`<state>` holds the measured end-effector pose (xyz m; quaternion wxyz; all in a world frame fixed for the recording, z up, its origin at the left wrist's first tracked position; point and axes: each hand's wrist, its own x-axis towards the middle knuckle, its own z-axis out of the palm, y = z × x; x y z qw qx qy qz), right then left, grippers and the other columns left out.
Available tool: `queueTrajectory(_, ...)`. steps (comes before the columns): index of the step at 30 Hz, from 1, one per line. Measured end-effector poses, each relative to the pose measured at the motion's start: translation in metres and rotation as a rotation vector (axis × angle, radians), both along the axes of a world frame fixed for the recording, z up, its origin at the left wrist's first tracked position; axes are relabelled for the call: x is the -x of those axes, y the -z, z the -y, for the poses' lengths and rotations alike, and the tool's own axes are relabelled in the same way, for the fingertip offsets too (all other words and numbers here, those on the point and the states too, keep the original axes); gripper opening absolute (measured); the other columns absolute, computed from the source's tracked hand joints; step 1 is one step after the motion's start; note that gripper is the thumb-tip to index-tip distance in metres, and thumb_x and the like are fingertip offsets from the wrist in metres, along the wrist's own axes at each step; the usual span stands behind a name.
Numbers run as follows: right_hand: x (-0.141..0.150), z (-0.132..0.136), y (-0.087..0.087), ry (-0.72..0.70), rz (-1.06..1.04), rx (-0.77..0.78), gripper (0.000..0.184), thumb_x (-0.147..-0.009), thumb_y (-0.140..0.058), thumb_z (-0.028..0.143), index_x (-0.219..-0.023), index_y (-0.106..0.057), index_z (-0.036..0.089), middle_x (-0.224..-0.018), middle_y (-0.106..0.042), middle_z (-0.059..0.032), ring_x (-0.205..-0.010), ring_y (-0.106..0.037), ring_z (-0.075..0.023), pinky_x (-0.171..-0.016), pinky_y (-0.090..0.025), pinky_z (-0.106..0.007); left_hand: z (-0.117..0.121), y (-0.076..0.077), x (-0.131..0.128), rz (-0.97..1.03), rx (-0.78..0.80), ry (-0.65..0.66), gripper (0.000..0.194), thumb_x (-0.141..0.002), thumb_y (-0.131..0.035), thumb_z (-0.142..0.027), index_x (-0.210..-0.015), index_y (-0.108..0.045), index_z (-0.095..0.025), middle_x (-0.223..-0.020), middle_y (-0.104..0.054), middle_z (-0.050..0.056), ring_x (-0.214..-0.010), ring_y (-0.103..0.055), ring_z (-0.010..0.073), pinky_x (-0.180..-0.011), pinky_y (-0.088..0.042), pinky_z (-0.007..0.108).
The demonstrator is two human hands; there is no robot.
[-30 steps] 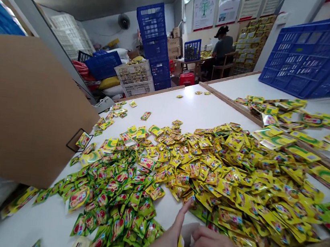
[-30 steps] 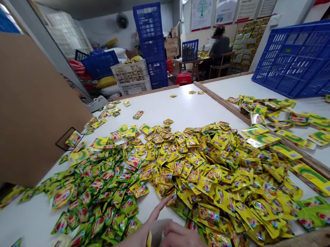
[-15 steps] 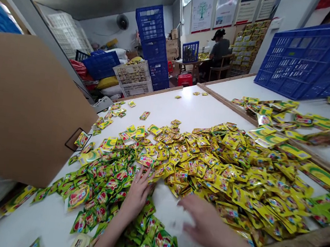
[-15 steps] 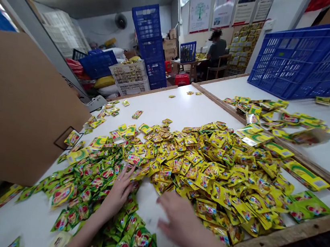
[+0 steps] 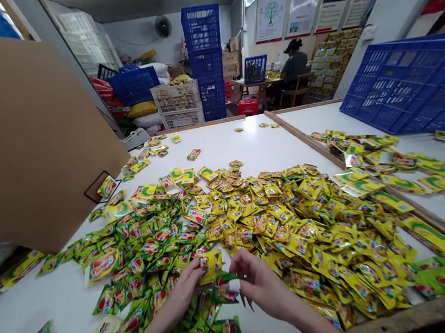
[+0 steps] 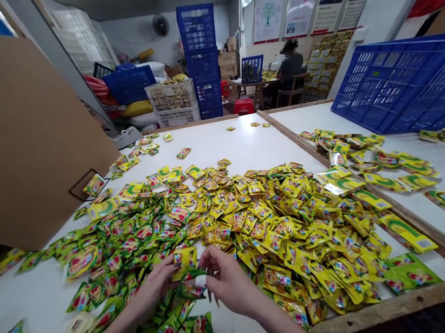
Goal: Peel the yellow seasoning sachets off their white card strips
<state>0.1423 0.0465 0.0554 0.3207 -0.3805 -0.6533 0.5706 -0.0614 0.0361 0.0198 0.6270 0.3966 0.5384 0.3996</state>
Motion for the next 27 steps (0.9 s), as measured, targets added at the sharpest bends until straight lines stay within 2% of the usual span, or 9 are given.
queueTrajectory(5,0.006,-0.009,-0.006,0.010,0.204,-0.293,0.029,-0.066,-0.044,-0.002,-0.084,-0.051,0.018,-0.071,-0.050,0.0033,-0.063,-0.045,-0.0104,-0.059,-0.038,-0.021,0.012,-0.010,-0.024,0.135,0.004,0.051,0.047,-0.074,-0.054,-0.055,-0.104,-0.057,-0.019,-0.098,-0.066,0.009,-0.085,-0.064,0.0229,-0.073,-0.052,0.038)
queueTrajectory(9,0.007,-0.009,0.000,0.161,0.208,-0.363,0.055,-0.065,-0.051,0.002,-0.116,-0.044,0.020,-0.109,-0.051,-0.0075,-0.099,-0.048,-0.0202,-0.085,-0.040,-0.035,0.009,-0.019,-0.035,0.074,-0.040,-0.081,0.044,-0.064,-0.068,-0.051,-0.090,-0.061,-0.016,-0.080,-0.067,0.003,-0.072,-0.064,0.0203,-0.067,-0.053,0.034)
queueTrajectory(12,0.012,-0.008,0.007,0.262,0.062,-0.178,0.074,-0.066,-0.062,0.016,-0.131,-0.028,0.022,-0.125,-0.041,-0.0115,-0.105,-0.047,-0.0226,-0.087,-0.042,-0.039,0.005,-0.019,-0.041,0.041,-0.073,-0.168,0.044,-0.063,-0.067,-0.053,-0.085,-0.063,-0.015,-0.077,-0.066,0.004,-0.079,-0.063,0.0215,-0.072,-0.051,0.032)
queueTrajectory(15,0.021,-0.007,0.016,0.205,-0.238,0.069,0.049,-0.077,-0.055,0.027,-0.123,-0.038,0.020,-0.111,-0.052,-0.0094,-0.092,-0.055,-0.0179,-0.077,-0.048,-0.032,-0.003,-0.019,-0.050,-0.140,-0.251,-0.138,0.038,-0.076,-0.055,-0.050,-0.089,-0.064,-0.016,-0.087,-0.065,0.007,-0.090,-0.060,0.0216,-0.081,-0.047,0.032)
queueTrajectory(17,0.023,-0.007,0.023,0.293,-0.340,0.091,0.034,-0.083,-0.047,0.030,-0.115,-0.045,0.019,-0.095,-0.058,-0.0064,-0.078,-0.058,-0.0153,-0.069,-0.050,-0.029,-0.018,-0.023,-0.058,-0.382,-0.442,-0.062,0.035,-0.085,-0.044,-0.045,-0.085,-0.064,-0.016,-0.097,-0.060,0.009,-0.095,-0.057,0.0211,-0.084,-0.045,0.033)
queueTrajectory(20,0.010,-0.002,0.033,0.496,-0.175,-0.015,0.028,-0.086,-0.041,0.031,-0.109,-0.049,0.018,-0.073,-0.059,-0.0028,-0.059,-0.055,-0.0154,-0.055,-0.049,-0.028,-0.069,-0.037,-0.063,-0.639,-0.615,0.068,0.036,-0.089,-0.036,-0.038,-0.080,-0.064,-0.017,-0.101,-0.058,0.009,-0.101,-0.053,0.0205,-0.090,-0.042,0.033)
queueTrajectory(22,-0.007,0.005,0.038,0.525,0.028,-0.159,0.028,-0.084,-0.043,0.028,-0.108,-0.052,0.017,-0.077,-0.062,-0.0064,-0.070,-0.059,-0.0204,-0.064,-0.051,-0.034,-0.123,-0.050,-0.060,-0.720,-0.618,0.095,0.029,-0.089,-0.039,-0.036,-0.097,-0.061,-0.019,-0.099,-0.060,0.006,-0.100,-0.054,0.0200,-0.092,-0.040,0.036)
queueTrajectory(25,-0.030,0.022,0.044,0.396,0.178,-0.293,0.033,-0.079,-0.046,0.020,-0.111,-0.053,0.021,-0.099,-0.064,-0.0112,-0.094,-0.059,-0.0262,-0.082,-0.048,-0.040,-0.212,-0.069,-0.053,-0.886,-0.553,0.056,0.033,-0.087,-0.047,-0.035,-0.113,-0.051,-0.015,-0.111,-0.056,0.008,-0.100,-0.054,0.0209,-0.089,-0.041,0.045)
queueTrajectory(27,-0.038,0.033,0.044,0.248,0.176,-0.257,0.033,-0.078,-0.049,0.018,-0.110,-0.055,0.028,-0.097,-0.065,-0.0066,-0.094,-0.060,-0.0249,-0.080,-0.050,-0.037,-0.259,-0.076,-0.052,-0.972,-0.500,0.026,0.035,-0.091,-0.040,-0.033,-0.116,-0.049,-0.010,-0.119,-0.050,0.008,-0.101,-0.054,0.0201,-0.090,-0.041,0.043)
